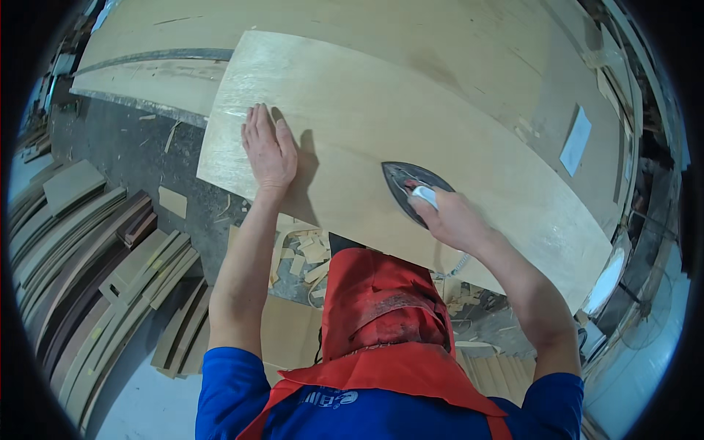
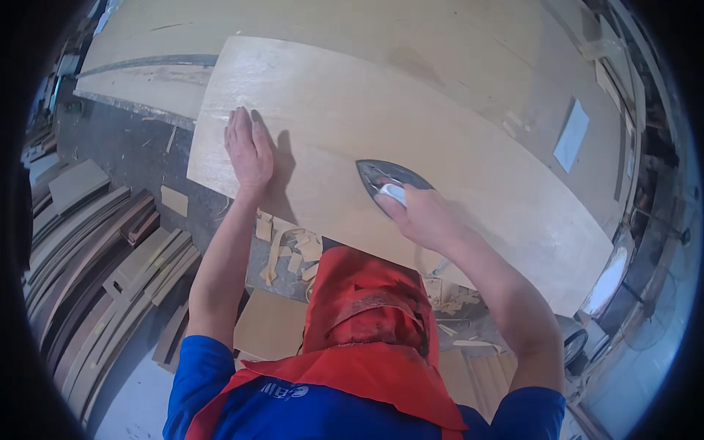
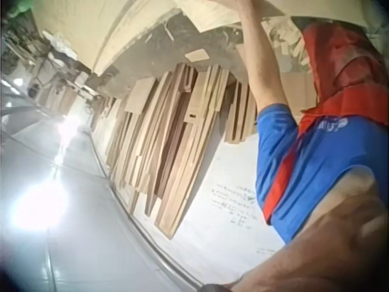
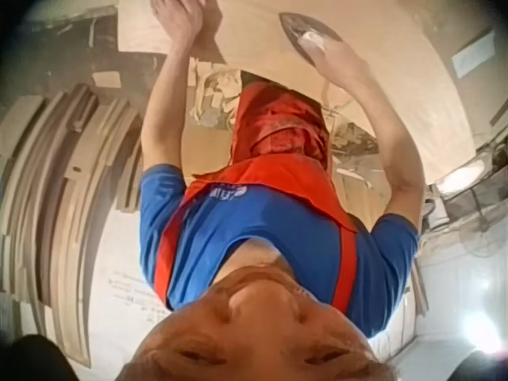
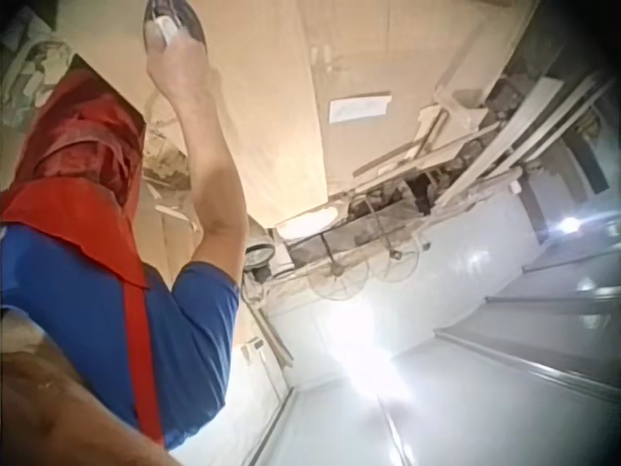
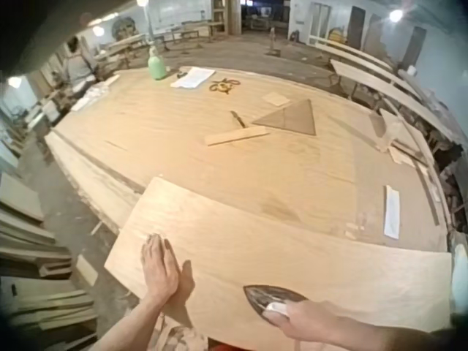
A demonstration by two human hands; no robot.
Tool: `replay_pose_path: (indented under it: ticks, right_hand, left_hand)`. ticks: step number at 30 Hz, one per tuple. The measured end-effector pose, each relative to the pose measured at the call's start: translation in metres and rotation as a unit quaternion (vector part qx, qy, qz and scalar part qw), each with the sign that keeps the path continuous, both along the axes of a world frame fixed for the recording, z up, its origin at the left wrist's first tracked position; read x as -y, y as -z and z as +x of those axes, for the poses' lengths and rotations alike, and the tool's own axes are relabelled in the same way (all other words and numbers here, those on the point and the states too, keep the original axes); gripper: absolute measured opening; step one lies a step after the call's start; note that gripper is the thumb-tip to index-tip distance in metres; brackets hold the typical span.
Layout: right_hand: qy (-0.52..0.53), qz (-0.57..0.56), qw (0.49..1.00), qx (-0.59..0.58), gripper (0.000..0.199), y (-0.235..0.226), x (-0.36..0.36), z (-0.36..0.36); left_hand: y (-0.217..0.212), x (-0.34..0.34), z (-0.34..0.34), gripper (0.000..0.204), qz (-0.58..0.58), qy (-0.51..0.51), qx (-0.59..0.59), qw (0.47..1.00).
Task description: Sanding a wooden panel with an orbital sander and using an iron for veneer/edge-banding work.
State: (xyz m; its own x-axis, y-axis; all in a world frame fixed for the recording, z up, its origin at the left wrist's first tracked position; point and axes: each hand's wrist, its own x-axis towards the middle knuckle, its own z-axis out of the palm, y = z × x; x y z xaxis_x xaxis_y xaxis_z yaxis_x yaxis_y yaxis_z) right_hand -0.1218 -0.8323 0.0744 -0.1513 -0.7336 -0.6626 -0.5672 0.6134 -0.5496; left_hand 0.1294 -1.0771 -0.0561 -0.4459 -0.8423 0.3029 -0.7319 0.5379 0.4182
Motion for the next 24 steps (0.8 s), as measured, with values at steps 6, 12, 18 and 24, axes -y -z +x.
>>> replay_pose_path:
  ticks: [6,12,18,24]
  right_hand:
    - [-0.034,-0.07,0.996,0.047,0.05,0.009,0.132,0.068]
    - [-0.018,-0.091,0.995,0.042,0.054,0.015,0.138,0.07]
    - [0.147,-0.096,0.984,-0.018,0.051,0.022,-0.055,-0.016]
    - [0.199,-0.044,0.975,-0.083,0.048,0.02,-0.199,-0.085]
  left_hand:
    - [-0.004,0.0,0.013,0.053,0.137,-0.039,-0.284,0.948]
    - [-0.001,-0.005,0.009,0.054,0.179,-0.076,-0.312,0.93]
    - [-0.016,-0.06,-0.044,0.07,0.013,0.027,0.124,0.992]
    - [-0.024,-0.061,-0.051,0.076,-0.026,-0.003,0.179,0.983]
